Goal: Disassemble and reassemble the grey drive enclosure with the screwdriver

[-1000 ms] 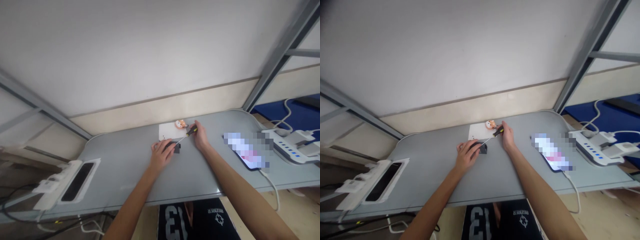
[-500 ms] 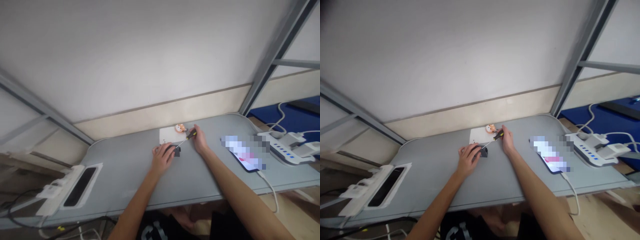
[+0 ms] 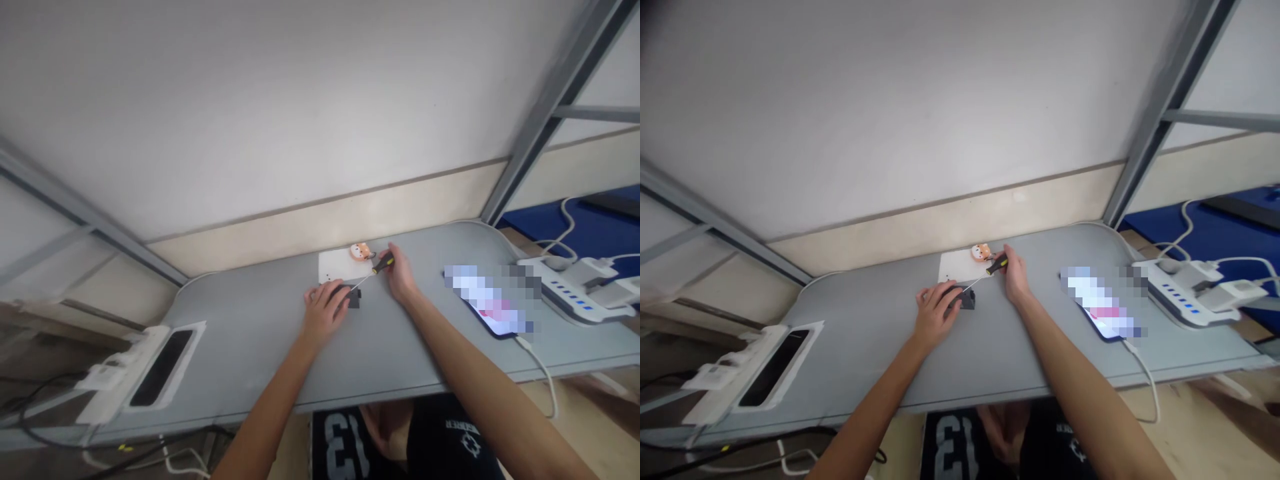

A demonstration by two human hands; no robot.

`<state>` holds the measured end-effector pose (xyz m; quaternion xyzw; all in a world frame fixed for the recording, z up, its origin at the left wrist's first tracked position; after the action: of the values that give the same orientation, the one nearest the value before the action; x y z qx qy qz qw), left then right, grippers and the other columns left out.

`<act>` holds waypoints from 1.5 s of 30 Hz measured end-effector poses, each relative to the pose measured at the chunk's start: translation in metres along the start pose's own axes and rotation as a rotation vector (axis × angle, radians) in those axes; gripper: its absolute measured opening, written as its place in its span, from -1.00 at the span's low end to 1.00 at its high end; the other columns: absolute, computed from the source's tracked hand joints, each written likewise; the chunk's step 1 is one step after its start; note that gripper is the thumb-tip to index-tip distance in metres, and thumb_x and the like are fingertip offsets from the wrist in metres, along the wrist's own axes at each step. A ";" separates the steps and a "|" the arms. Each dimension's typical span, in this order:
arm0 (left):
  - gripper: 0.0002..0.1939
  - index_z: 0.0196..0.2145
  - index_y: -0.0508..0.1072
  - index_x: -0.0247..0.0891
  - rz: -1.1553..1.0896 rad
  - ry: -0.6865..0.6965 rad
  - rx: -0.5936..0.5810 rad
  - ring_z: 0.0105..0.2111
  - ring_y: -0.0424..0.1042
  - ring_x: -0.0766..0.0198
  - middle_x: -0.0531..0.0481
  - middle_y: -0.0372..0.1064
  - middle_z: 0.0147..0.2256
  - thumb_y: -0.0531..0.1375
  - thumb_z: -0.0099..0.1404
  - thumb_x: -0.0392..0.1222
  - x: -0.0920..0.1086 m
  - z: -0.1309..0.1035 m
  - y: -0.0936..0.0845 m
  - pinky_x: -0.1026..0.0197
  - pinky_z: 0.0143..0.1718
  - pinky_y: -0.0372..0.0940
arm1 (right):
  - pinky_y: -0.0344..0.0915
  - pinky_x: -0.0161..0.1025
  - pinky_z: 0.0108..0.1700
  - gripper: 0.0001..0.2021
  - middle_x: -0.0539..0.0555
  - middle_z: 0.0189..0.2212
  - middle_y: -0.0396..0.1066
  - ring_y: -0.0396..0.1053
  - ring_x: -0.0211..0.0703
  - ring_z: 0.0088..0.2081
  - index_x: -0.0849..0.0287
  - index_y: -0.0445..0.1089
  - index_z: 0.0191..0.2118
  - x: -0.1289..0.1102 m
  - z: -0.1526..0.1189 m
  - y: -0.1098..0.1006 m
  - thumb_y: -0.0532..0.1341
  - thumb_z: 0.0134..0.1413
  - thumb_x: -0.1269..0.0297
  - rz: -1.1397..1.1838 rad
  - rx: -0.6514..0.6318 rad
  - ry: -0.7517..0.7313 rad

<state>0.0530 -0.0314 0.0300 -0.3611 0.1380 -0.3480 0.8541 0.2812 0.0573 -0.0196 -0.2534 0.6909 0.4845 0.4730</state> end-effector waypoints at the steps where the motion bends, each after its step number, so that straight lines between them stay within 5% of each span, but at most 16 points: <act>1: -0.79 0.06 0.50 -0.14 -0.003 0.002 0.000 0.03 0.50 0.12 -0.11 0.54 0.08 0.16 0.53 -0.20 0.000 0.000 0.000 0.01 0.08 0.10 | 0.07 -0.18 -0.47 -0.57 0.00 -0.58 0.39 0.20 -0.24 -0.54 0.10 0.46 -0.54 0.000 0.000 0.000 0.26 0.12 -0.16 0.000 -0.002 -0.001; 45: -0.78 -0.01 0.58 -0.04 -0.009 0.037 -0.011 0.05 0.50 0.12 -0.08 0.55 0.06 0.22 0.46 -0.25 0.006 0.003 -0.005 0.00 0.11 0.12 | 0.09 -0.13 -0.42 -0.57 0.05 -0.55 0.45 0.26 -0.16 -0.50 0.08 0.43 -0.55 -0.004 -0.004 0.000 0.21 0.10 -0.16 -0.109 0.010 -0.030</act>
<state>0.0562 -0.0365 0.0356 -0.3600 0.1540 -0.3578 0.8477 0.2814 0.0532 -0.0159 -0.2810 0.6712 0.4583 0.5103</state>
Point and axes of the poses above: each hand's wrist, its own z-axis towards the middle knuckle, its own y-axis out of the palm, x = y × z, the point moved 4 cm from there along z, towards the middle knuckle
